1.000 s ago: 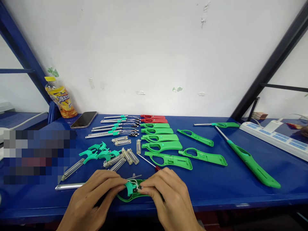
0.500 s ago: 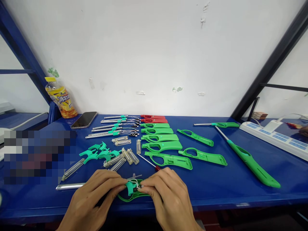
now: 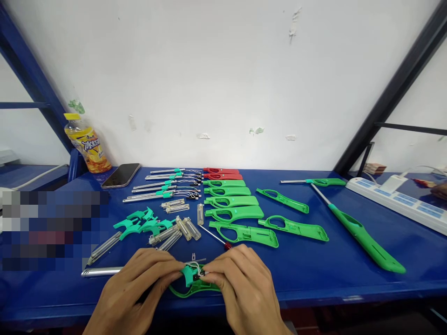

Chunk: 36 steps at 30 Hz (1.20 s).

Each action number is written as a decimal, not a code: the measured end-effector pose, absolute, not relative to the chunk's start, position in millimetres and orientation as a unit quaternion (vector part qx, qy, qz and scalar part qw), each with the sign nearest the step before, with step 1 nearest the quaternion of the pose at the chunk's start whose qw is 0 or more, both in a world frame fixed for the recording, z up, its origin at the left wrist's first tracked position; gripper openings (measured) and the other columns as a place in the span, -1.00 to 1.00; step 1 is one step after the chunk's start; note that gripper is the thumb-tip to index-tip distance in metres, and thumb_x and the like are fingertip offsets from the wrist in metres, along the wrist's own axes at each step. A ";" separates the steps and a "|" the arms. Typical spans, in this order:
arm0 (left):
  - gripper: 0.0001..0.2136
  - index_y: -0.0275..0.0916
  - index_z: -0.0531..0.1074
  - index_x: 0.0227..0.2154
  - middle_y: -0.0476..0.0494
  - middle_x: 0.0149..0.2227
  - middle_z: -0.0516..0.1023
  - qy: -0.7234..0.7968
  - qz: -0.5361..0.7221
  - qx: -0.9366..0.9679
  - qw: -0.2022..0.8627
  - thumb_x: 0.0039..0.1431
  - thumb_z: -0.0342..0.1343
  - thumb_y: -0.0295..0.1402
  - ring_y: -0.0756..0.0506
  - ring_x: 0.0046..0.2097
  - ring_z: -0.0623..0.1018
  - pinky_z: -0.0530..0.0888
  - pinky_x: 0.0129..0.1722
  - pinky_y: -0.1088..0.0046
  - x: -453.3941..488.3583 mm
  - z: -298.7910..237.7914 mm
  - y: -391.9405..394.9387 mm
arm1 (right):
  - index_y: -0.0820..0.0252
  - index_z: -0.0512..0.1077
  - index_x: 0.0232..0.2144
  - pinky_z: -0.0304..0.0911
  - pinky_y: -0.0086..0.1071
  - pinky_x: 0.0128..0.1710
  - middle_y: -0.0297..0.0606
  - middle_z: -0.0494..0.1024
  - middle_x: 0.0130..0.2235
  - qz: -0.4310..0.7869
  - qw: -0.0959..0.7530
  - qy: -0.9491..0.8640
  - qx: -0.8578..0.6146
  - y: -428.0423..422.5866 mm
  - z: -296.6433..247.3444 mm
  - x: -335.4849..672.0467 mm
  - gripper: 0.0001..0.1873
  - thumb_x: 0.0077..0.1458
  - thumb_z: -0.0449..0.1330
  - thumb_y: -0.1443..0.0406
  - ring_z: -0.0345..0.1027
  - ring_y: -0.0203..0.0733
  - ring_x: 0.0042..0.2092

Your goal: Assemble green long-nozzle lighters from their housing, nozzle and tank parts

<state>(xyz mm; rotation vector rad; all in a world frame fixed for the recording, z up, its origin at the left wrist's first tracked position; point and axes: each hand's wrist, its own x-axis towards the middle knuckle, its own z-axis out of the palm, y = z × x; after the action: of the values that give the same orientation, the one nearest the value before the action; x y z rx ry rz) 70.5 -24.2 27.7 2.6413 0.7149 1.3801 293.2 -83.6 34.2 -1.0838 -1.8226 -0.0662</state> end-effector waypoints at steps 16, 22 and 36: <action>-0.78 -0.21 0.55 -0.05 -0.06 -0.21 0.63 0.231 0.448 0.863 0.044 0.49 0.06 -0.61 -0.06 -0.19 0.59 0.53 -0.18 0.39 71.3 26.4 -23.7 | 0.12 0.55 -0.19 0.44 -0.34 -0.31 -0.35 0.69 -0.31 -0.026 0.488 -0.752 -0.442 -84.7 32.1 295.2 -0.79 0.38 0.21 0.51 0.55 -0.22 -0.32; -0.78 -0.23 0.55 -0.03 -0.08 -0.20 0.61 0.228 0.457 0.859 0.038 0.48 0.07 -0.62 -0.06 -0.18 0.57 0.52 -0.16 0.39 71.0 23.6 -23.0 | 0.11 0.54 -0.18 0.45 -0.35 -0.30 -0.35 0.70 -0.30 -0.026 0.487 -0.755 -0.438 -85.1 32.2 296.9 -0.82 0.41 0.21 0.47 0.55 -0.22 -0.31; -0.77 -0.24 0.56 -0.04 -0.07 -0.19 0.59 0.221 0.452 0.863 0.042 0.49 0.06 -0.63 -0.07 -0.14 0.54 0.48 -0.10 0.36 72.6 26.2 -24.1 | 0.08 0.55 -0.21 0.42 -0.37 -0.33 -0.40 0.68 -0.33 0.003 0.497 -0.747 -0.441 -84.3 34.0 295.2 -0.85 0.46 0.23 0.38 0.51 -0.26 -0.35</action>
<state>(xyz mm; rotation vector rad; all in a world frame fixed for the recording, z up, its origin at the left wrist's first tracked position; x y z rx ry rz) 72.6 -24.1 26.2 2.6411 0.6769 1.3829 295.2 -84.3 34.0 -1.0677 -1.8091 0.0083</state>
